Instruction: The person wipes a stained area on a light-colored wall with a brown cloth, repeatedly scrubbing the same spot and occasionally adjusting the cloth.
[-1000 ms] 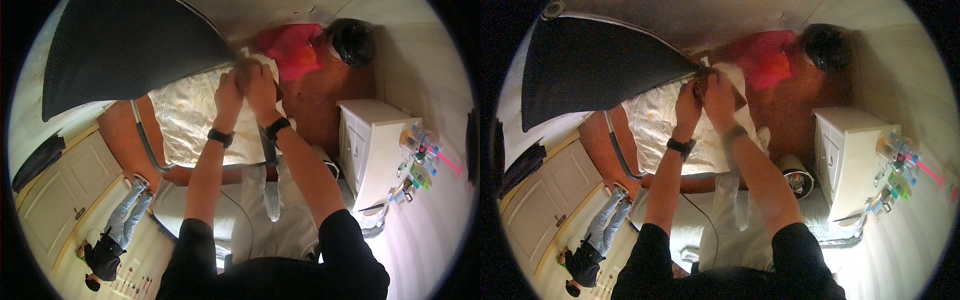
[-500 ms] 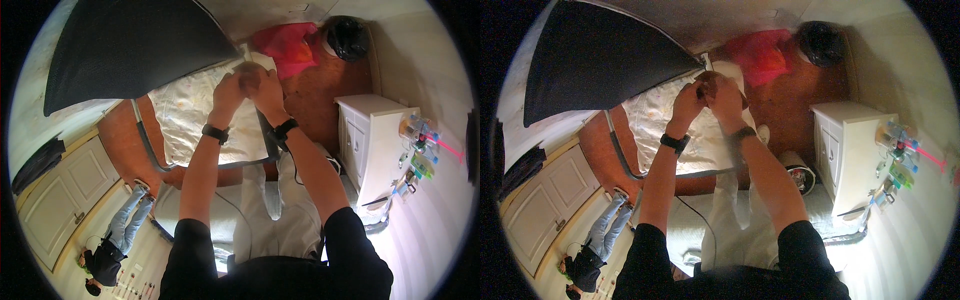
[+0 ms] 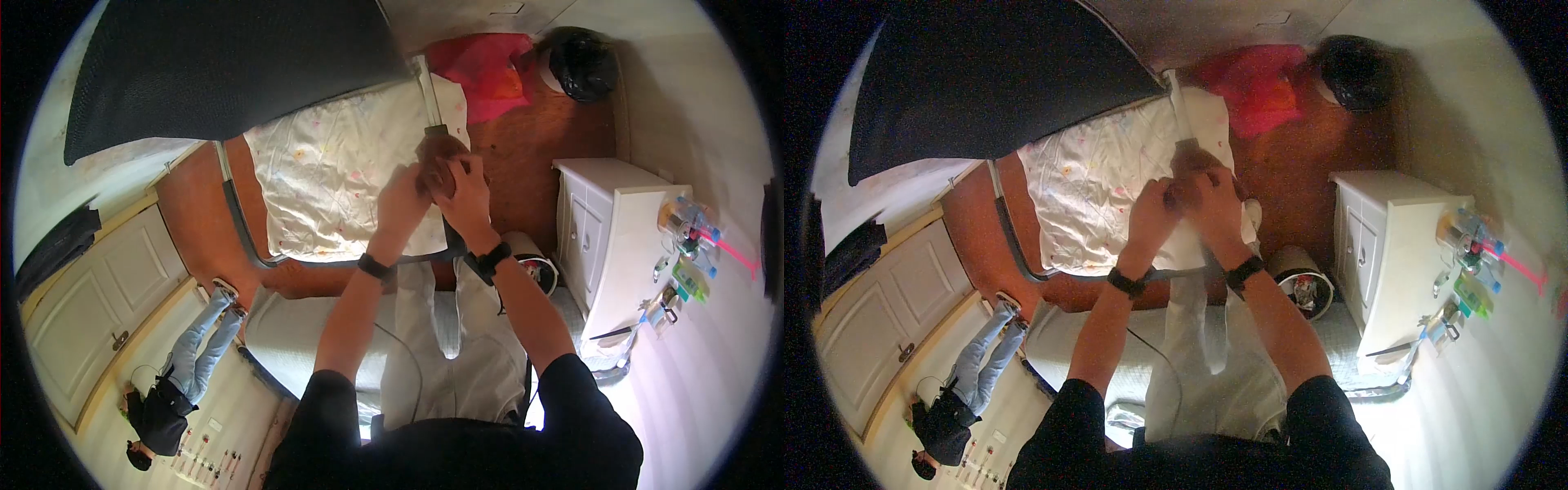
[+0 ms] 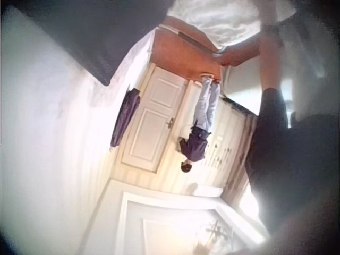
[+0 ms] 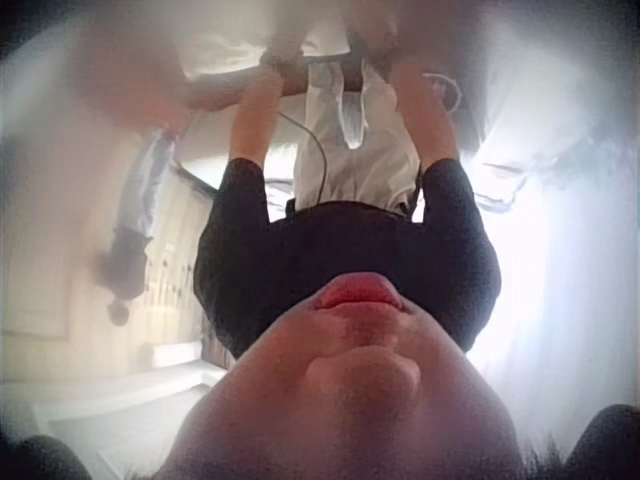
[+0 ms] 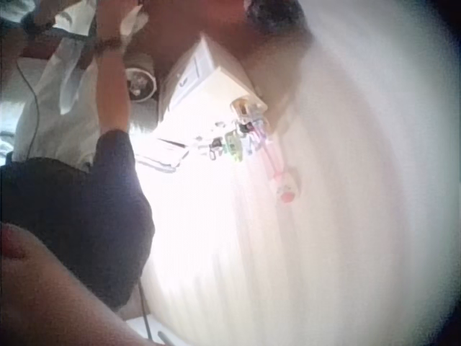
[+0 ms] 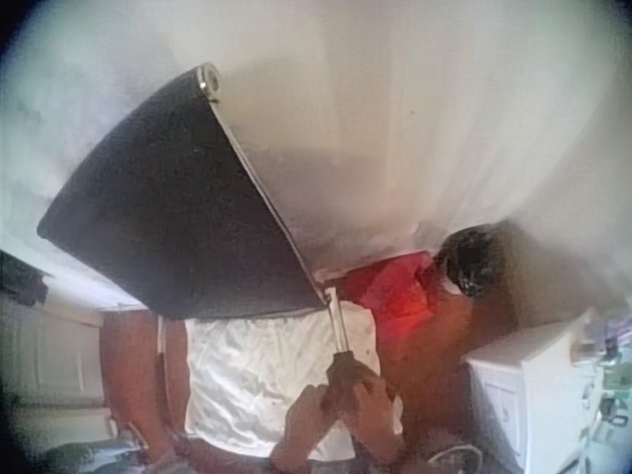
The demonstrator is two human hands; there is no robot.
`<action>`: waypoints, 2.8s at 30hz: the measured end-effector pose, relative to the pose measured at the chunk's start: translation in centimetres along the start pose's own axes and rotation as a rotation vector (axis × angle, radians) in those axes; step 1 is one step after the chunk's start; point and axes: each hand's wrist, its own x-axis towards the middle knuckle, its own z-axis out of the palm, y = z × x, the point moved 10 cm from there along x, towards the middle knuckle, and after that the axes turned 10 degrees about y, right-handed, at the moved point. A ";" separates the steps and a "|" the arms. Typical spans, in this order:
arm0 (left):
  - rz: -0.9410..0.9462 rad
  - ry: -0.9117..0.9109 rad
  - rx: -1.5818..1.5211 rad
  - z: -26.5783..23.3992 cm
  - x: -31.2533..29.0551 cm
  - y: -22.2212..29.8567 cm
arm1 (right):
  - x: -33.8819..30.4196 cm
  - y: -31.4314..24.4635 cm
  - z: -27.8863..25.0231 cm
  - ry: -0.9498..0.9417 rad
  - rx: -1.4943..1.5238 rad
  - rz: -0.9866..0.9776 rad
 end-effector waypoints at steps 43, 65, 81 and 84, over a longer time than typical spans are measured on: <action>-0.117 -0.078 0.151 2.9 -8.6 -2.3 | -4.4 -1.8 -3.2 -0.353 0.198 0.031; 0.149 -0.268 0.019 7.4 -11.6 -4.9 | -10.4 2.4 1.0 -0.340 -0.166 0.198; 0.243 -0.321 0.040 6.8 -9.0 -1.7 | -9.5 1.4 -1.1 -0.147 -0.306 0.150; 0.206 -0.328 0.047 6.6 -9.1 -1.8 | -9.7 1.5 -1.1 -0.107 -0.277 0.141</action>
